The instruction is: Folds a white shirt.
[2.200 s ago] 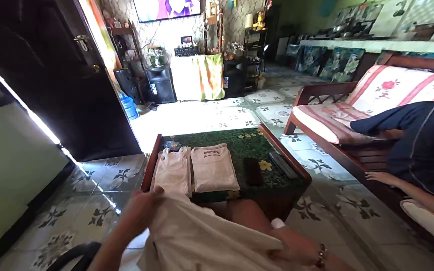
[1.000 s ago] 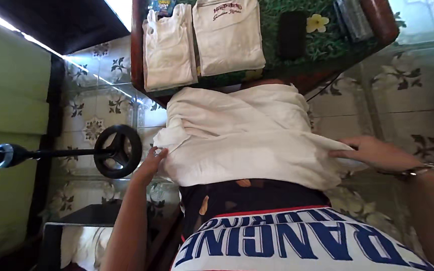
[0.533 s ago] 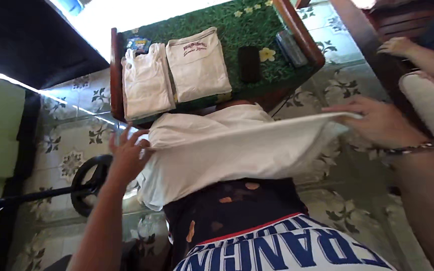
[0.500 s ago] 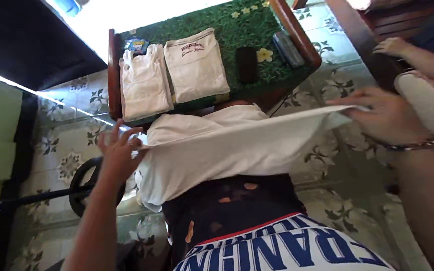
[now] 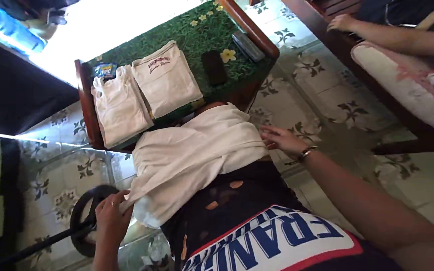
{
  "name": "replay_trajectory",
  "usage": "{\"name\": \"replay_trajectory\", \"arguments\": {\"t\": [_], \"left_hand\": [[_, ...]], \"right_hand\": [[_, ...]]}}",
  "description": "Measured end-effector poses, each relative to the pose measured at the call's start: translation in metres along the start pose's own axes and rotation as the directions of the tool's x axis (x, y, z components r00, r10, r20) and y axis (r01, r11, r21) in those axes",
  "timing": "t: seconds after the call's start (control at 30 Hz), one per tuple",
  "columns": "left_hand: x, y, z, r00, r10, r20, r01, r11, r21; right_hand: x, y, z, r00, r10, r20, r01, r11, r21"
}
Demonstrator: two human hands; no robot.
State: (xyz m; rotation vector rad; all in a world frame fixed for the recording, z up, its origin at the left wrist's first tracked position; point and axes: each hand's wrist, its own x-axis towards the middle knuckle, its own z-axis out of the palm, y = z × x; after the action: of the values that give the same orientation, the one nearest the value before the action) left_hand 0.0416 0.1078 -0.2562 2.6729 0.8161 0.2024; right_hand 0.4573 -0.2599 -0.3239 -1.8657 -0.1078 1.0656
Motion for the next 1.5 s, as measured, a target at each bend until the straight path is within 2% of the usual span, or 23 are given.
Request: {"name": "replay_trajectory", "arguments": {"t": [0.13,0.27,0.33,0.43,0.53,0.63,0.73,0.77,0.8,0.9,0.93,0.97,1.07,1.17,1.27,1.3,1.37,1.43,1.5], "left_hand": [[-0.002,-0.004,0.002,0.999,-0.026,-0.02,0.026,1.0,-0.011],[-0.005,-0.005,0.0,0.999,-0.027,-0.024,0.027,1.0,0.004],[-0.004,-0.008,-0.002,0.999,-0.035,-0.024,0.035,0.999,0.012],[0.001,-0.011,-0.018,0.991,-0.079,-0.106,0.079,0.997,-0.007],[0.018,0.004,-0.052,0.944,-0.128,-0.305,0.09,0.987,-0.135],[0.044,0.02,-0.095,0.851,-0.052,-0.523,-0.083,0.97,-0.231],[0.073,0.034,-0.157,0.703,0.035,-0.71,-0.172,0.977,-0.123],[0.079,0.043,-0.179,0.662,0.062,-0.747,-0.171,0.983,-0.071],[0.084,0.053,-0.2,0.645,0.078,-0.76,-0.15,0.988,-0.026],[0.102,0.075,-0.246,0.679,0.182,-0.711,-0.093,0.982,0.163],[0.109,0.077,-0.258,0.68,0.223,-0.698,-0.088,0.971,0.224],[0.115,0.076,-0.269,0.675,0.222,-0.703,-0.063,0.968,0.245],[0.125,0.065,-0.295,0.646,0.099,-0.757,0.078,0.978,0.195],[0.122,0.069,-0.318,0.704,0.016,-0.71,0.179,0.964,0.199],[0.125,0.077,-0.333,0.803,0.04,-0.595,0.111,0.97,0.216],[0.128,0.075,-0.335,0.839,0.058,-0.542,0.072,0.974,0.216],[0.136,0.067,-0.337,0.891,0.132,-0.434,0.002,0.956,0.294],[0.142,0.06,-0.339,0.923,0.15,-0.355,0.004,0.918,0.397],[0.143,0.043,-0.34,0.902,0.177,-0.393,0.029,0.885,0.465]], "right_hand": [[0.001,0.004,0.011,0.992,0.118,-0.043,-0.112,0.986,0.125],[-0.007,0.002,0.008,0.989,0.138,-0.06,-0.123,0.971,0.205],[-0.012,-0.006,0.001,0.989,0.054,-0.134,-0.038,0.992,0.118],[-0.021,-0.03,-0.016,0.946,-0.187,-0.266,0.15,0.976,-0.155],[-0.038,-0.078,-0.037,0.831,-0.457,-0.317,0.41,0.888,-0.208],[-0.058,-0.142,-0.057,0.646,-0.675,-0.358,0.71,0.703,-0.046],[-0.082,-0.219,-0.076,0.474,-0.8,-0.368,0.88,0.436,0.188],[-0.092,-0.243,-0.074,0.437,-0.832,-0.341,0.895,0.366,0.255],[-0.102,-0.263,-0.065,0.435,-0.852,-0.291,0.889,0.355,0.289],[-0.115,-0.301,-0.036,0.591,-0.798,-0.118,0.795,0.55,0.258],[-0.111,-0.312,-0.037,0.617,-0.781,-0.099,0.775,0.579,0.254],[-0.105,-0.324,-0.045,0.606,-0.783,-0.14,0.784,0.56,0.268],[-0.096,-0.358,-0.072,0.485,-0.801,-0.351,0.868,0.394,0.301],[-0.096,-0.378,-0.073,0.472,-0.799,-0.373,0.88,0.397,0.261],[-0.095,-0.394,-0.081,0.414,-0.821,-0.394,0.909,0.343,0.238],[-0.095,-0.397,-0.08,0.393,-0.841,-0.371,0.918,0.336,0.209],[-0.091,-0.398,-0.076,0.395,-0.869,-0.299,0.919,0.37,0.138],[-0.084,-0.401,-0.079,0.375,-0.863,-0.34,0.925,0.371,0.079],[-0.081,-0.407,-0.085,0.331,-0.843,-0.423,0.935,0.353,0.027]]}}
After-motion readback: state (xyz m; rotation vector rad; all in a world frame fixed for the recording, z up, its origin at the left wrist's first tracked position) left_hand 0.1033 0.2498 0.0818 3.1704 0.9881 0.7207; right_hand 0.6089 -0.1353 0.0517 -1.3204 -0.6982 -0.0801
